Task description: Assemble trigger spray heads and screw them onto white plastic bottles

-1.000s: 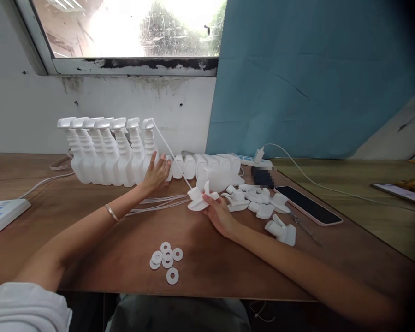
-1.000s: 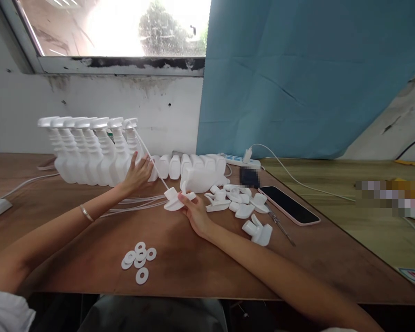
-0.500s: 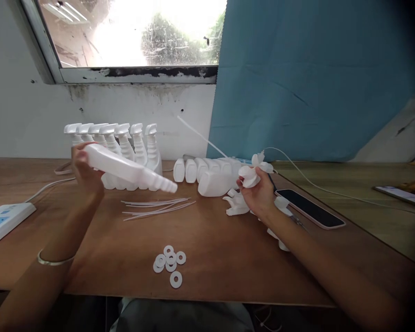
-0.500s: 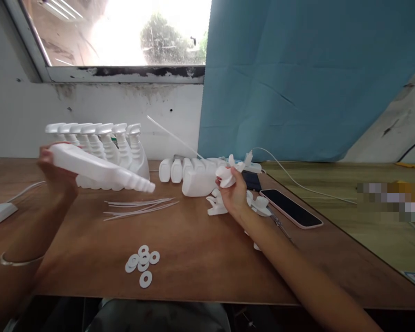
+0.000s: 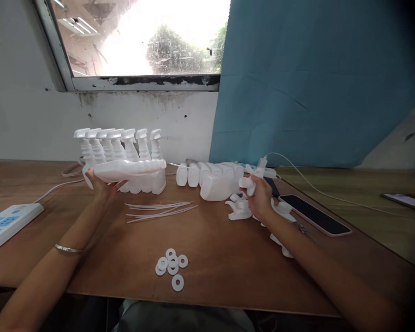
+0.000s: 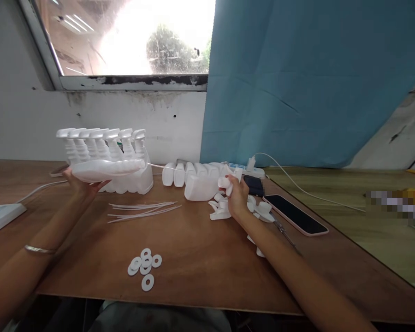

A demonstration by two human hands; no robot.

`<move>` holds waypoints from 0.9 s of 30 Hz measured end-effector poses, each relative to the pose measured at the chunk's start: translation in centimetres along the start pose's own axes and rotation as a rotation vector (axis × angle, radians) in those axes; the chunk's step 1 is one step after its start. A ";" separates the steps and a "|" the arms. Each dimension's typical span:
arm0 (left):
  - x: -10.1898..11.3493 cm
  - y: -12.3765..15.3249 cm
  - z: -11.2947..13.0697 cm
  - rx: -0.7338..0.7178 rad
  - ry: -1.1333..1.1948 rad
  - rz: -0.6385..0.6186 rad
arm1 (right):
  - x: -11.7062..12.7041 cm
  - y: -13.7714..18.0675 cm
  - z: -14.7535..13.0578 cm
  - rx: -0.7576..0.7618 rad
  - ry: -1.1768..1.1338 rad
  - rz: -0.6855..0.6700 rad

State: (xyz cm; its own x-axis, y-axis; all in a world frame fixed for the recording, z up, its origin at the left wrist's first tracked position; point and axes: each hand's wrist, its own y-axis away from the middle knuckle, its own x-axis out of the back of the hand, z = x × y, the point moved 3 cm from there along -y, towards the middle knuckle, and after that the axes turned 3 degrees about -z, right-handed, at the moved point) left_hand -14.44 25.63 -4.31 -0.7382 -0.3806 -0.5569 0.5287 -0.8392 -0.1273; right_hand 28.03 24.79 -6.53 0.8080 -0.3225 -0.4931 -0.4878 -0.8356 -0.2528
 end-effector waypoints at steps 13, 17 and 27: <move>-0.6 0.5 -0.7 0.007 -0.012 0.008 | 0.0 0.2 0.4 0.115 0.085 -0.023; -1.2 1.5 -1.8 0.005 0.002 -0.012 | -1.4 2.1 0.5 0.097 0.149 -0.233; -4.0 6.7 -5.2 0.132 0.000 -0.251 | -3.7 8.0 0.1 0.071 0.337 -0.603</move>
State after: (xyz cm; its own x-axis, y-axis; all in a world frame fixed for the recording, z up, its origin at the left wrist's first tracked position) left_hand -5.82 23.56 -7.20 -0.8392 -0.1541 -0.5215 0.2700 -0.9505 -0.1536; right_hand 21.15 19.31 -6.78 0.9977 0.0584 0.0334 0.0672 -0.8848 -0.4610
